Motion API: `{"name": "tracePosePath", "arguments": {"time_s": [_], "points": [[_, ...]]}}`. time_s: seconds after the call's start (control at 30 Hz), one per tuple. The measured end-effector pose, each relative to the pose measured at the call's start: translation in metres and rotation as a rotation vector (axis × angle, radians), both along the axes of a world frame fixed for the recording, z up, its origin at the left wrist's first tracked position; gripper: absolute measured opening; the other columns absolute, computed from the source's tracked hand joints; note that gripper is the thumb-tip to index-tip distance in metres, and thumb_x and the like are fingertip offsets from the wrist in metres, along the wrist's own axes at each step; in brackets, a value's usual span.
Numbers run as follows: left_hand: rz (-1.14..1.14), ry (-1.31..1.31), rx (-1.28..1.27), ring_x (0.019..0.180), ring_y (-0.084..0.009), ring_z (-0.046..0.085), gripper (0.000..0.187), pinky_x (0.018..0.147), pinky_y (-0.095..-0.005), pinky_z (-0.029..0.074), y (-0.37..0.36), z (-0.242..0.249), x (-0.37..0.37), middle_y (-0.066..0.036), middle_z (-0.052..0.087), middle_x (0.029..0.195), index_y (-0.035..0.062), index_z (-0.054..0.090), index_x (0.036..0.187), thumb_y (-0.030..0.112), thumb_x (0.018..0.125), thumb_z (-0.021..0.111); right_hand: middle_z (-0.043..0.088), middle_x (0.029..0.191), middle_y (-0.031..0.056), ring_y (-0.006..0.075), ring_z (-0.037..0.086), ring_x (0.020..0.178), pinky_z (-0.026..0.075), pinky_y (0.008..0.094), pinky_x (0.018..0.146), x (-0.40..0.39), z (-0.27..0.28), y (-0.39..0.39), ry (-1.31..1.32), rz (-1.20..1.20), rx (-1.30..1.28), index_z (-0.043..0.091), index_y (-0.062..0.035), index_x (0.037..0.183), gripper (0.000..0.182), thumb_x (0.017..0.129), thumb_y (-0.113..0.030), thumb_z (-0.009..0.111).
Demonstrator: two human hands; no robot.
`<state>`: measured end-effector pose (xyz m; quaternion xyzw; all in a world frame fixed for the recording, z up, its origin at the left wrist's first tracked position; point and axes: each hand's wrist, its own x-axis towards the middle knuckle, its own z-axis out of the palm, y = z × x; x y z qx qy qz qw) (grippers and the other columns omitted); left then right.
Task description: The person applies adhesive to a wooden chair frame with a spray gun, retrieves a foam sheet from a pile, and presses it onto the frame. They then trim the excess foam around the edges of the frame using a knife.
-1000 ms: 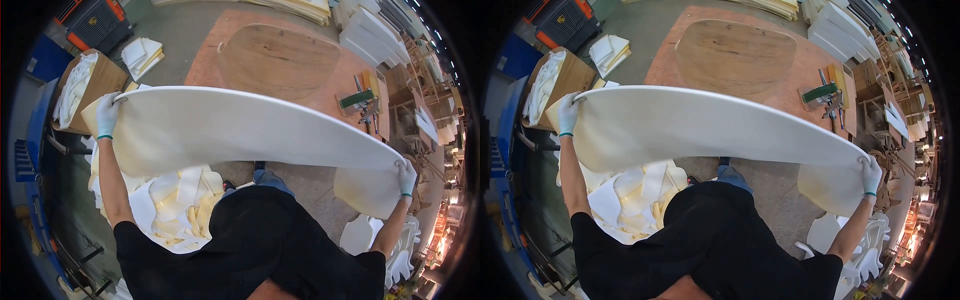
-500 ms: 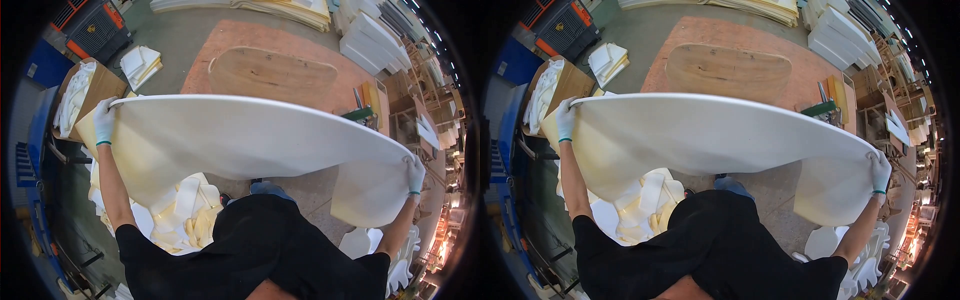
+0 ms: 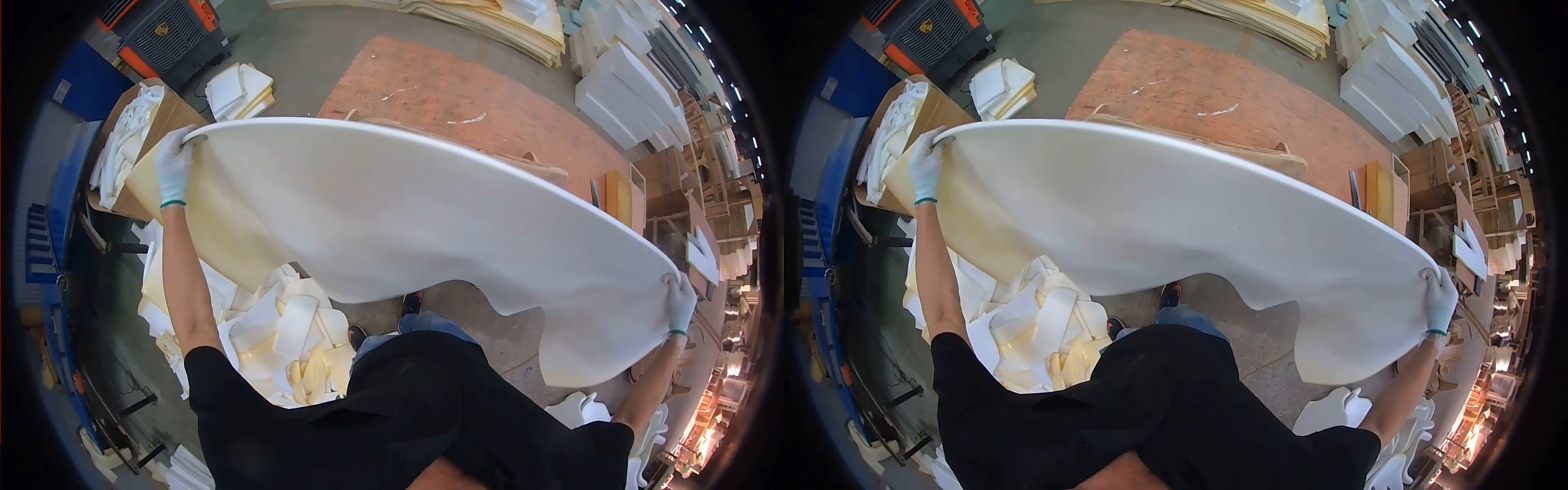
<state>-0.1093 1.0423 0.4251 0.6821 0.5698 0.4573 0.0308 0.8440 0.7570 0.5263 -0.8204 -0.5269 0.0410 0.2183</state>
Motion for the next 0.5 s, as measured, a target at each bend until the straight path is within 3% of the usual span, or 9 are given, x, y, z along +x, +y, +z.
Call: {"name": "tracePosePath", "arguments": {"time_s": [0.07, 0.13, 0.2, 0.33, 0.4, 0.47, 0.5], "points": [[0.011, 0.214, 0.004, 0.096, -0.0253, 0.066, 0.021, 0.088, -0.0332, 0.05, 0.02, -0.004, 0.013, -0.012, 0.068, 0.099, 0.0021, 0.07, 0.105, 0.003, 0.084, 0.065, 0.065, 0.08, -0.0005, 0.0074, 0.054, 0.075, 0.046, 0.0229, 0.074, 0.005, 0.0, 0.013, -0.032, -0.001, -0.037, 0.067, 0.001, 0.097, 0.015, 0.095, -0.011, 0.058], [0.003, 0.231, -0.037, 0.097, -0.0278, 0.065, 0.023, 0.09, -0.0348, 0.05, 0.046, -0.014, 0.013, -0.013, 0.068, 0.101, 0.004, 0.07, 0.107, 0.004, 0.085, 0.063, 0.063, 0.079, -0.0001, 0.0075, 0.053, 0.074, 0.045, 0.0224, 0.073, 0.012, -0.003, 0.025, -0.05, 0.017, -0.066, 0.066, -0.0002, 0.097, 0.015, 0.096, -0.013, 0.058], [0.07, 0.431, 0.125, 0.099, -0.0312, 0.064, 0.026, 0.091, -0.0372, 0.049, 0.067, -0.023, 0.012, -0.014, 0.067, 0.103, 0.0055, 0.068, 0.11, 0.004, 0.085, 0.062, 0.063, 0.079, 0.0001, 0.0078, 0.053, 0.075, 0.044, 0.0222, 0.073, 0.016, -0.007, 0.036, -0.039, 0.029, -0.044, 0.066, -0.0008, 0.097, 0.015, 0.096, -0.013, 0.058], [-0.051, 0.553, 0.242, 0.107, -0.0329, 0.061, 0.025, 0.093, -0.0393, 0.048, 0.126, -0.014, 0.012, -0.015, 0.065, 0.11, 0.0061, 0.066, 0.112, 0.008, 0.087, 0.06, 0.062, 0.081, 0.0005, 0.0083, 0.052, 0.075, 0.043, 0.022, 0.072, 0.021, -0.004, 0.05, -0.095, 0.042, -0.108, 0.067, -0.002, 0.098, 0.016, 0.096, -0.013, 0.055], [-0.078, 0.549, 0.229, 0.109, -0.0324, 0.061, 0.028, 0.096, -0.0384, 0.047, 0.153, -0.009, 0.014, -0.011, 0.066, 0.117, 0.0116, 0.068, 0.116, 0.011, 0.089, 0.059, 0.062, 0.082, 0.0, 0.0078, 0.05, 0.075, 0.042, 0.022, 0.071, 0.026, -0.005, 0.052, -0.177, 0.131, -0.117, 0.068, -0.0027, 0.098, 0.017, 0.096, -0.013, 0.054], [-0.041, 0.579, 0.289, 0.088, -0.0293, 0.067, 0.017, 0.08, -0.0381, 0.052, 0.139, 0.023, 0.063, -0.011, 0.069, 0.091, 0.0071, 0.071, 0.096, 0.015, 0.081, 0.07, 0.063, 0.083, 0.0, 0.0073, 0.05, 0.074, 0.042, 0.0222, 0.07, 0.023, -0.003, 0.056, -0.219, 0.19, -0.051, 0.069, -0.0035, 0.097, 0.017, 0.096, -0.014, 0.055], [-0.042, 0.588, 0.268, 0.091, -0.0321, 0.065, 0.019, 0.083, -0.0396, 0.051, 0.141, 0.026, 0.068, -0.013, 0.067, 0.094, 0.0072, 0.069, 0.099, 0.01, 0.081, 0.069, 0.063, 0.083, -0.0001, 0.0072, 0.05, 0.074, 0.042, 0.0223, 0.07, 0.017, 0.0, 0.06, -0.231, 0.219, -0.028, 0.069, -0.0037, 0.097, 0.017, 0.096, -0.014, 0.055]]}}
